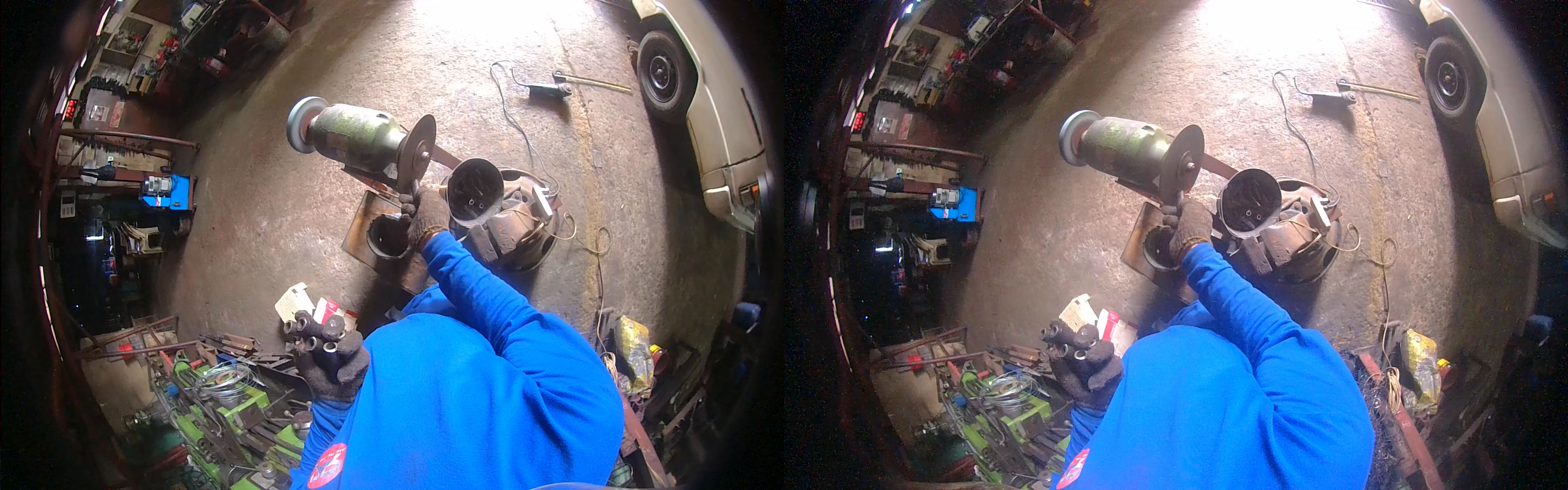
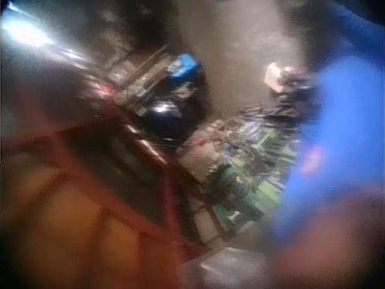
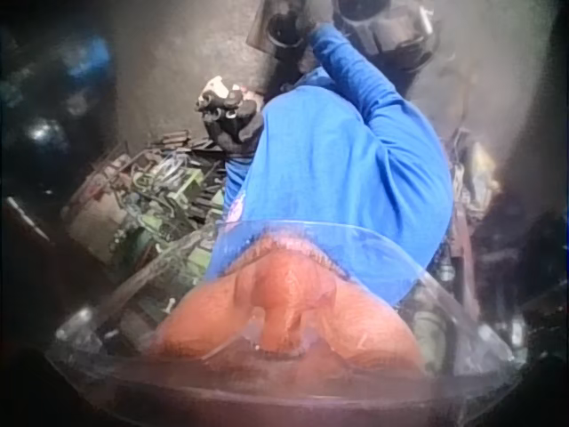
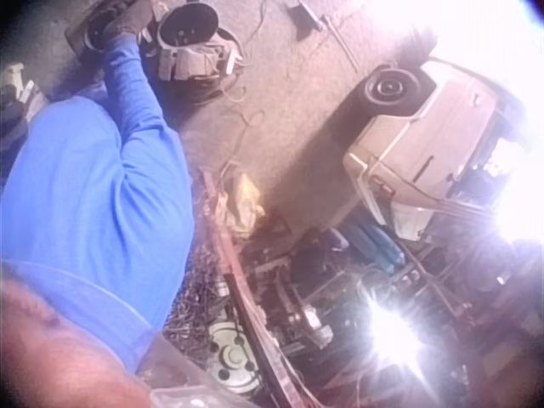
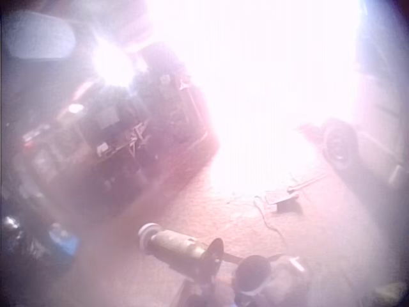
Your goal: The person uses a bench grinder to deburr and smooth the edges of small cylindrical metal parts. They hold each part with gloved hands against the spinning wheel, rotate it to treat different sides, and then place it aside before picking up the next one.
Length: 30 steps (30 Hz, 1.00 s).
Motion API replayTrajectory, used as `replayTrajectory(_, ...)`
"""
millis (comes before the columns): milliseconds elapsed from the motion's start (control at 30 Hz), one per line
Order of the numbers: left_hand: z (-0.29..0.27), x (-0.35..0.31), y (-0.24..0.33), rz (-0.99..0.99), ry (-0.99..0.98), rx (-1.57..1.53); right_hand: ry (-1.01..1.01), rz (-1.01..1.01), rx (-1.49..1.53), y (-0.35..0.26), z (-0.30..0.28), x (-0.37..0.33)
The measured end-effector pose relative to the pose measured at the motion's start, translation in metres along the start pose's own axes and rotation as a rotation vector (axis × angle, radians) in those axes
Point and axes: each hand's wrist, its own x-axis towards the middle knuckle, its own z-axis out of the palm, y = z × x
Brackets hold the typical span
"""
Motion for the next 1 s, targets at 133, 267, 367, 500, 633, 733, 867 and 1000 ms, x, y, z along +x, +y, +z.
replayTrajectory(133,-0.005,-0.001,0.002,0.002,0.001,-0.011,-0.033,-0.043,-0.064,-0.008,0.006,-0.011)
replayTrajectory(267,-0.005,-0.001,0.002,0.011,0.015,0.007,-0.046,-0.087,-0.105,-0.008,0.005,-0.013)
replayTrajectory(367,-0.01,-0.004,0.003,0.01,0.057,-0.013,-0.072,-0.204,-0.198,-0.002,0.0,-0.011)
replayTrajectory(500,-0.004,0.0,0.001,0.011,0.051,0.005,-0.001,-0.264,-0.292,0.002,0.001,-0.015)
replayTrajectory(633,-0.002,0.004,0.002,-0.008,0.04,-0.019,0.017,-0.354,-0.397,0.005,-0.002,-0.014)
replayTrajectory(733,-0.006,0.002,0.003,-0.003,0.033,-0.036,0.059,-0.423,-0.484,0.006,0.0,-0.021)
replayTrajectory(867,-0.003,0.006,0.002,-0.015,0.034,-0.013,0.173,-0.649,-0.858,0.017,-0.018,0.01)
replayTrajectory(1000,-0.007,0.0,0.0,0.012,0.044,-0.027,0.252,-0.834,-1.211,0.01,-0.014,-0.012)
